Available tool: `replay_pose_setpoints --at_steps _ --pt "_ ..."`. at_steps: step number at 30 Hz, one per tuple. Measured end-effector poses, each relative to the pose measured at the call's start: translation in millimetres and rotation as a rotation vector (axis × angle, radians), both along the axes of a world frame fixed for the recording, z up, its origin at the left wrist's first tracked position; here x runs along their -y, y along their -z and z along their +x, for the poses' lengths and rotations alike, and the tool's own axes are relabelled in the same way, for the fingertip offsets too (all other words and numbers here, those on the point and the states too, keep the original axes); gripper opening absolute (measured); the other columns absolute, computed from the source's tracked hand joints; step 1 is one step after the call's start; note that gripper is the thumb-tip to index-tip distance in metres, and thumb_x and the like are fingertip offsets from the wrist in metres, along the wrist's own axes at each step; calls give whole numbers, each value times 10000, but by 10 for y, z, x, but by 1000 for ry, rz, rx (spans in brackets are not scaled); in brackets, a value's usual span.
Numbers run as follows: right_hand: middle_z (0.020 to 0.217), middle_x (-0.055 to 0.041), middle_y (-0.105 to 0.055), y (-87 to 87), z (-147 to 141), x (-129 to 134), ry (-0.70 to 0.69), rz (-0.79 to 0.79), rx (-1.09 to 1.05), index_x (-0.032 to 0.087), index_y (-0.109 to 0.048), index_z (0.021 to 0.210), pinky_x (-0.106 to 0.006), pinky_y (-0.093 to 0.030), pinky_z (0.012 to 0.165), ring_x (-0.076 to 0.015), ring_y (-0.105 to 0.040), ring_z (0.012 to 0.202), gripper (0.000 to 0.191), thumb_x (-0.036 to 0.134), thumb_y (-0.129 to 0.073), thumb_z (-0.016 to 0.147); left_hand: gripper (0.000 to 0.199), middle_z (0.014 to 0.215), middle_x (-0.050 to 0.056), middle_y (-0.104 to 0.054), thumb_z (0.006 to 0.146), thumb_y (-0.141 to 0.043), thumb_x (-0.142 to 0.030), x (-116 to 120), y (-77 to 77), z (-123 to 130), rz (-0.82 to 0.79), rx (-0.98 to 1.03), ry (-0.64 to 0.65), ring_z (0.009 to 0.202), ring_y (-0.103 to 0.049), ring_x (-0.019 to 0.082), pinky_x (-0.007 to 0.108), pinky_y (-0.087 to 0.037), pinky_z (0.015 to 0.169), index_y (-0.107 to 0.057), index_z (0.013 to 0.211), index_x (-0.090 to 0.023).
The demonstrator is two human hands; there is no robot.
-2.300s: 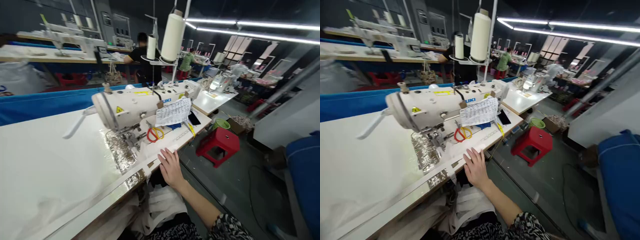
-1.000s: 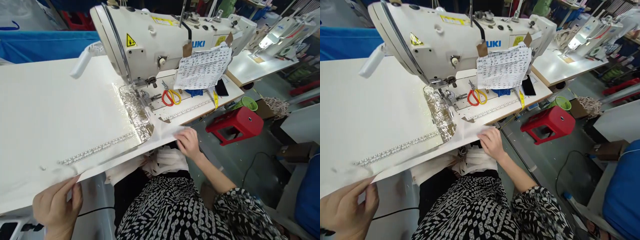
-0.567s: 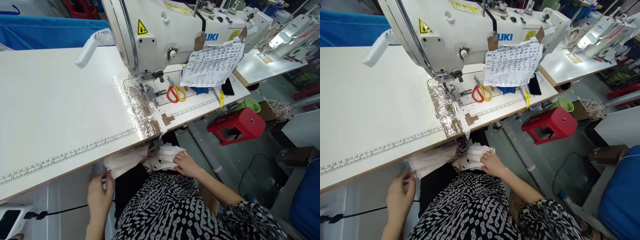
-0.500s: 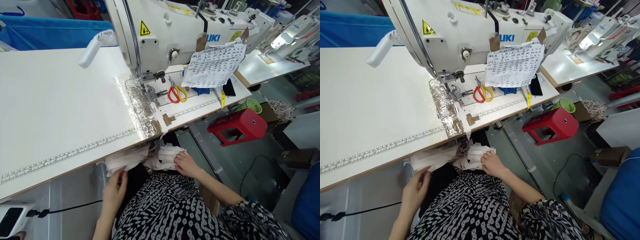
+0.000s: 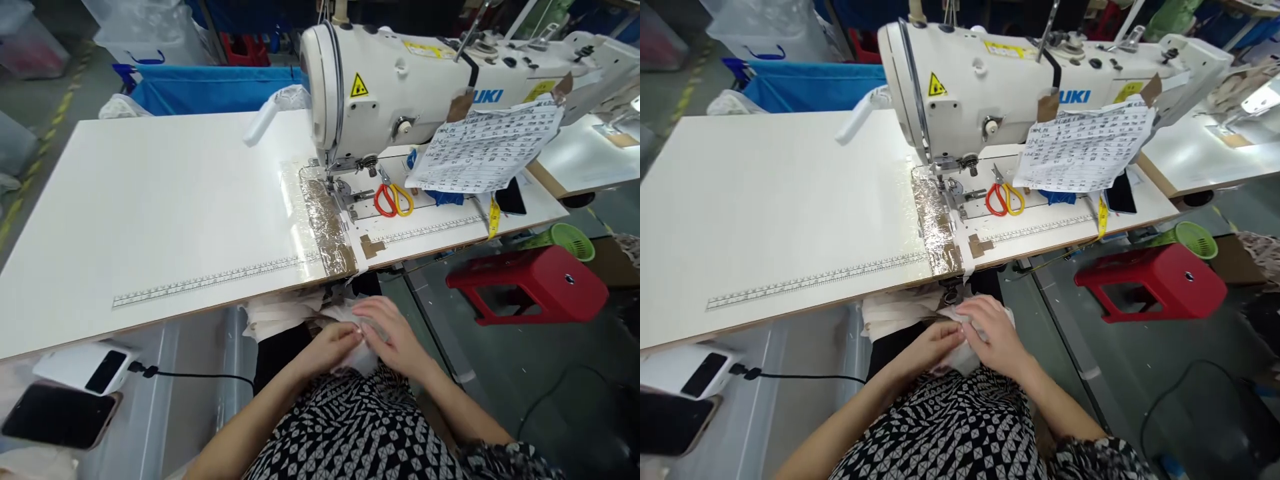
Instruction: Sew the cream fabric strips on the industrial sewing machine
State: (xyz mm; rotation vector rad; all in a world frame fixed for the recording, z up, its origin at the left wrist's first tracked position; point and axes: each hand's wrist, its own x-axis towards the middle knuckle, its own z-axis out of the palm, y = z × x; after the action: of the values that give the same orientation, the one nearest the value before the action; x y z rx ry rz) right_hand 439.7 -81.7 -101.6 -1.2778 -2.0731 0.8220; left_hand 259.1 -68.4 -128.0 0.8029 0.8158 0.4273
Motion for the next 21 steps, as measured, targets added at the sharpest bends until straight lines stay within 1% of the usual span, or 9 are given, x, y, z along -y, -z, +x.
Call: replay_pose_setpoints --at_steps 2,4,6,9,11,14,17,19,21 --pt "939 -33 -723 -13 84 -140 -205 -165 -82 226 -680 984 -464 -404 1132 -184 -661 955 232 347 -485 1020 417 620 -59 -391 845 -671 -529 -59 -220 -180 191 -48 196 572 -307 93 235 -239 522 -529 693 -169" --pt "760 13 -687 -70 228 -269 -346 -280 -112 215 -667 825 -429 -444 1100 -155 -665 810 303 413 -527 1006 349 663 -41 -476 908 -606 -477 -109 -426 -472 331 -141 263 610 -385 104 230 -289 551 -591 748 -167" --pt "715 11 -679 -216 429 -401 -368 -324 -75 200 -665 780 -327 -541 887 -144 -656 737 337 448 -563 985 298 727 -15 -585 910 -614 -457 -152 -603 -870 446 -282 302 659 -481 121 229 -346 581 -664 820 -177" --pt "770 -12 -722 -560 766 -635 -284 -294 51 192 -704 861 -237 -495 611 -135 -651 673 299 448 -593 969 350 726 -3 -647 939 -569 -515 -217 -825 -1556 542 -547 295 645 -554 137 228 -400 570 -702 844 -204" --pt "806 -19 -739 -774 948 -813 -164 -136 141 208 -711 893 -249 -494 601 -149 -665 686 274 445 -596 969 377 812 5 -721 942 -536 -562 -273 -957 -1967 614 -735 206 723 -636 163 235 -474 618 -724 905 -237" --pt "891 -38 -754 -903 1094 -1075 87 357 307 237 -711 952 -338 -530 793 -202 -692 831 179 365 -589 978 454 938 10 -771 910 -489 -641 -381 -1099 -2374 935 -1167 -146 792 -684 210 305 -541 696 -742 973 -269" --pt "972 -49 -767 -736 1117 -1274 264 859 442 239 -706 1054 -475 -432 1046 -240 -682 963 162 202 -587 951 484 1005 48 -772 977 -379 -557 -474 -1076 -2531 1263 -1574 -495 917 -706 269 428 -557 840 -732 1094 -248" --pt "1045 -52 -773 -510 1111 -1344 263 995 489 231 -691 1130 -518 -352 1129 -249 -676 1032 258 128 -579 922 465 1117 78 -759 1013 -313 -423 -495 -937 -2559 1341 -1662 -523 1098 -684 284 500 -496 1023 -711 1149 -223" --pt "1145 -61 -763 -269 1114 -1357 197 954 544 224 -666 1203 -535 -301 1170 -260 -656 1138 333 101 -558 913 470 1230 112 -728 998 -279 -324 -470 -726 -2562 1302 -1648 -417 1200 -648 303 572 -376 1153 -704 1159 -203"
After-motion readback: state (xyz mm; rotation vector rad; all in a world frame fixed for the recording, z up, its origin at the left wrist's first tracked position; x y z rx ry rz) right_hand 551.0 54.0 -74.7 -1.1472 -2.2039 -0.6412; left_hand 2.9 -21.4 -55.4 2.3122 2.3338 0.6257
